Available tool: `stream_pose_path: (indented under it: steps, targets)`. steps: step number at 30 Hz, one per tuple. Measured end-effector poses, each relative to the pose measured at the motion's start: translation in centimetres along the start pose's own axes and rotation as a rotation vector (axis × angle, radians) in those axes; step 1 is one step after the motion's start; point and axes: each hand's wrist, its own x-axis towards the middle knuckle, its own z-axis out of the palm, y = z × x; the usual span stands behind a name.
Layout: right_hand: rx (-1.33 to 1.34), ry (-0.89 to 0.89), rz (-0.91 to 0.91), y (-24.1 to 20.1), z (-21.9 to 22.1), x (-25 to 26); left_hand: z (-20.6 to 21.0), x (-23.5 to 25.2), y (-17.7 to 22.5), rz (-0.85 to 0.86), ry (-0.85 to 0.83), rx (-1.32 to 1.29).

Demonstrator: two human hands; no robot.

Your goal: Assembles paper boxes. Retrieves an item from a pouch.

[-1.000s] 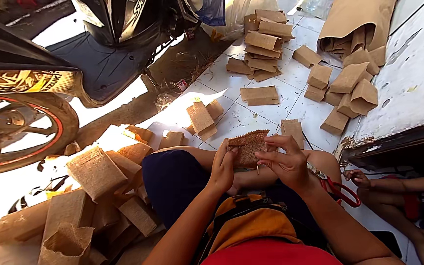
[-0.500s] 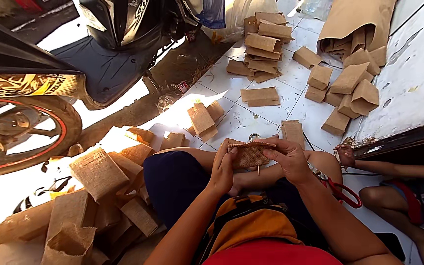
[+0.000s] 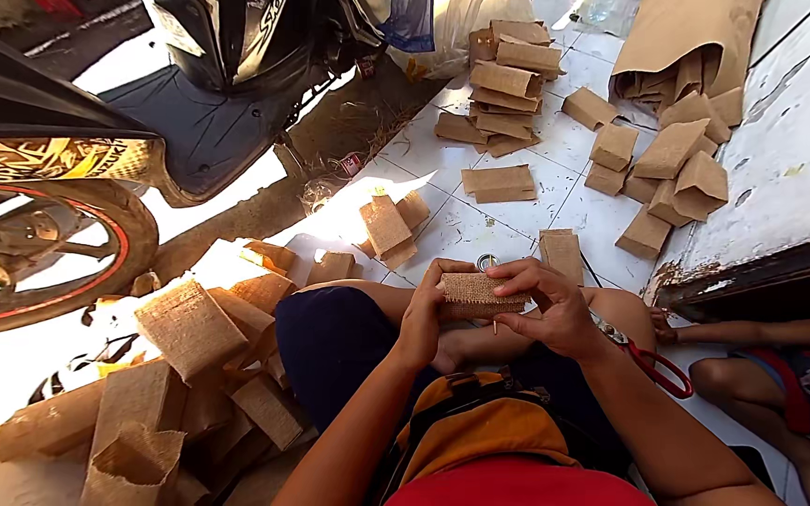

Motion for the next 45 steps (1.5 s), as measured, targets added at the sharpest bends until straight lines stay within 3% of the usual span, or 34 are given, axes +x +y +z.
stream_pose_path:
  steps: [2,4,8,14,17,19,25,29,31,40,45]
  targets:
    - [0.062,0.019,0.020,-0.1,-0.5,0.0,-1.2,0.2,0.3,0.040,-0.162,-0.061]
    - [0.136,0.037,0.038,-0.1,-0.8,0.1,-1.9,0.4,0.9,0.101,-0.256,0.045]
    - [0.216,0.061,0.037,-0.5,-0.8,0.1,-2.3,0.5,1.5,0.267,-0.192,0.194]
    - [-0.169,0.100,-0.036,0.5,-0.7,0.1,-2.1,1.2,0.7,0.145,-0.105,0.228]
    - [-0.250,0.258,0.205,1.8,-3.3,1.2,-1.7,1.5,1.2,-0.014,-0.060,0.488]
    - [-0.281,0.426,0.417,3.8,-7.3,2.1,-1.5,1.1,1.1,-0.076,-0.122,0.653]
    - [-0.431,0.729,1.031,12.9,-17.3,0.2,2.5,-1.7,-1.1,-0.087,-0.794,0.539]
    - [-0.572,0.628,1.255,15.1,-19.0,-1.6,4.6,-1.1,-1.6,-0.006,-1.045,0.490]
    - [-0.686,0.525,1.231,14.6,-19.3,-1.5,4.9,-0.6,-1.6,0.061,-1.094,0.522]
    - [-0.711,0.271,0.700,5.8,-15.8,1.5,3.1,0.1,-0.2,0.289,-1.032,0.944]
    - [-0.584,0.074,0.588,2.0,-12.4,0.9,2.4,-1.2,-1.0,0.138,-0.993,0.800]
